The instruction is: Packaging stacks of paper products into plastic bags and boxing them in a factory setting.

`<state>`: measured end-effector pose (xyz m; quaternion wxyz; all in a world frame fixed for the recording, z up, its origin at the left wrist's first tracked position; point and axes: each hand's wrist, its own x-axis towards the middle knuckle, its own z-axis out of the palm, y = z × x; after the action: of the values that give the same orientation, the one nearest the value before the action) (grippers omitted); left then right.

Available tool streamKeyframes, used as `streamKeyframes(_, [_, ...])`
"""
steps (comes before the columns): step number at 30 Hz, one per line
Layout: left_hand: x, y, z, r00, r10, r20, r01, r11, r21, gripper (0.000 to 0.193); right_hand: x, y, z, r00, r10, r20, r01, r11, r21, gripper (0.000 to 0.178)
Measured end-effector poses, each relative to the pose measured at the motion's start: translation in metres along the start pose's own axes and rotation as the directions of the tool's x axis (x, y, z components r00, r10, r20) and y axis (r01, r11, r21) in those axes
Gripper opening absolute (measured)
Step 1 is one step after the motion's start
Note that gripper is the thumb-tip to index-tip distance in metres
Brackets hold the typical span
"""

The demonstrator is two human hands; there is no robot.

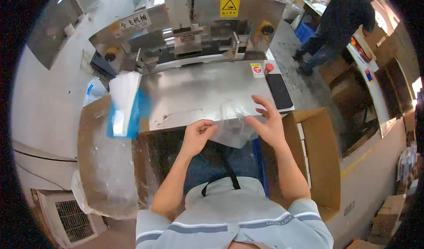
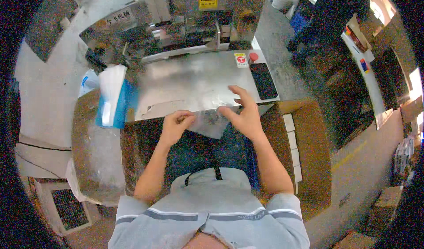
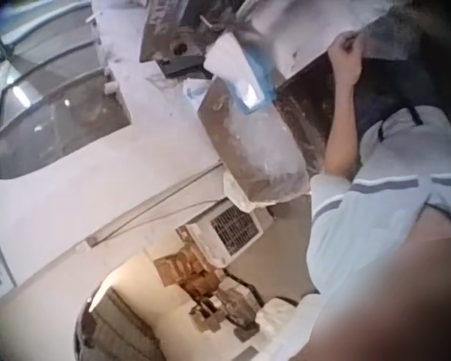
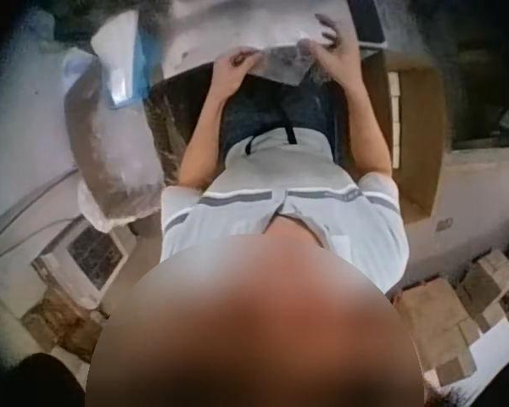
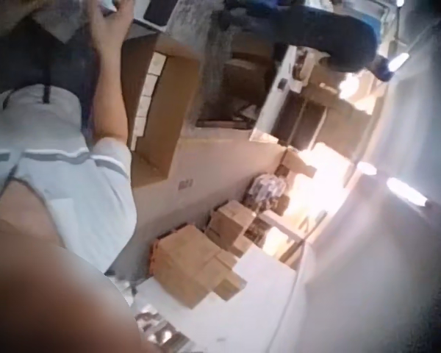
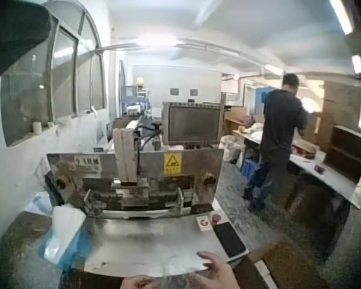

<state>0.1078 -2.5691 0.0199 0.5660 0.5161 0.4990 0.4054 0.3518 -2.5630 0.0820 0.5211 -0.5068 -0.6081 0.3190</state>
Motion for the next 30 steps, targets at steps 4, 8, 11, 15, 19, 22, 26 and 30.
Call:
streamKeyframes(4, [-0.009,0.001,-0.007,0.999,0.010,-0.046,-0.008,0.999,0.038,0.019,0.012,0.009,0.006,0.944,0.047,0.327,-0.009,0.993,-0.116,0.024])
streamKeyframes(8, [-0.027,-0.006,-0.021,0.987,-0.091,-0.133,0.084,0.995,-0.055,0.018,0.013,0.018,0.028,0.888,0.185,0.422,-0.176,0.982,-0.061,0.016])
streamKeyframes(11, [-0.052,-0.016,-0.031,0.960,-0.178,-0.218,0.174,0.984,-0.038,0.015,0.007,0.017,0.049,0.854,-0.235,0.464,0.288,0.957,-0.045,0.014])
streamKeyframes(15, [-0.079,-0.032,-0.036,0.923,-0.103,-0.370,0.217,0.935,0.281,0.016,-0.006,0.021,0.074,0.779,-0.295,0.554,0.332,0.943,0.035,0.013])
streamKeyframes(19, [-0.066,0.019,-0.036,0.894,0.442,-0.069,-0.242,0.608,0.756,0.035,-0.009,0.029,0.087,0.659,-0.309,0.686,0.408,0.913,0.019,0.010])
streamKeyframes(22, [-0.038,0.030,-0.038,0.927,0.344,0.149,-0.354,0.668,0.654,0.037,-0.003,0.022,0.084,0.644,-0.305,0.701,0.456,0.889,-0.033,0.009])
streamKeyframes(26, [-0.009,0.037,-0.055,0.905,0.136,0.404,-0.402,0.587,0.702,0.036,0.008,0.019,0.071,0.673,-0.329,0.662,0.506,0.858,-0.089,0.009])
streamKeyframes(30, [0.003,0.055,-0.038,0.806,0.476,0.351,-0.586,0.563,0.583,0.031,0.019,0.011,0.055,0.710,-0.275,0.648,0.443,0.890,-0.108,0.009])
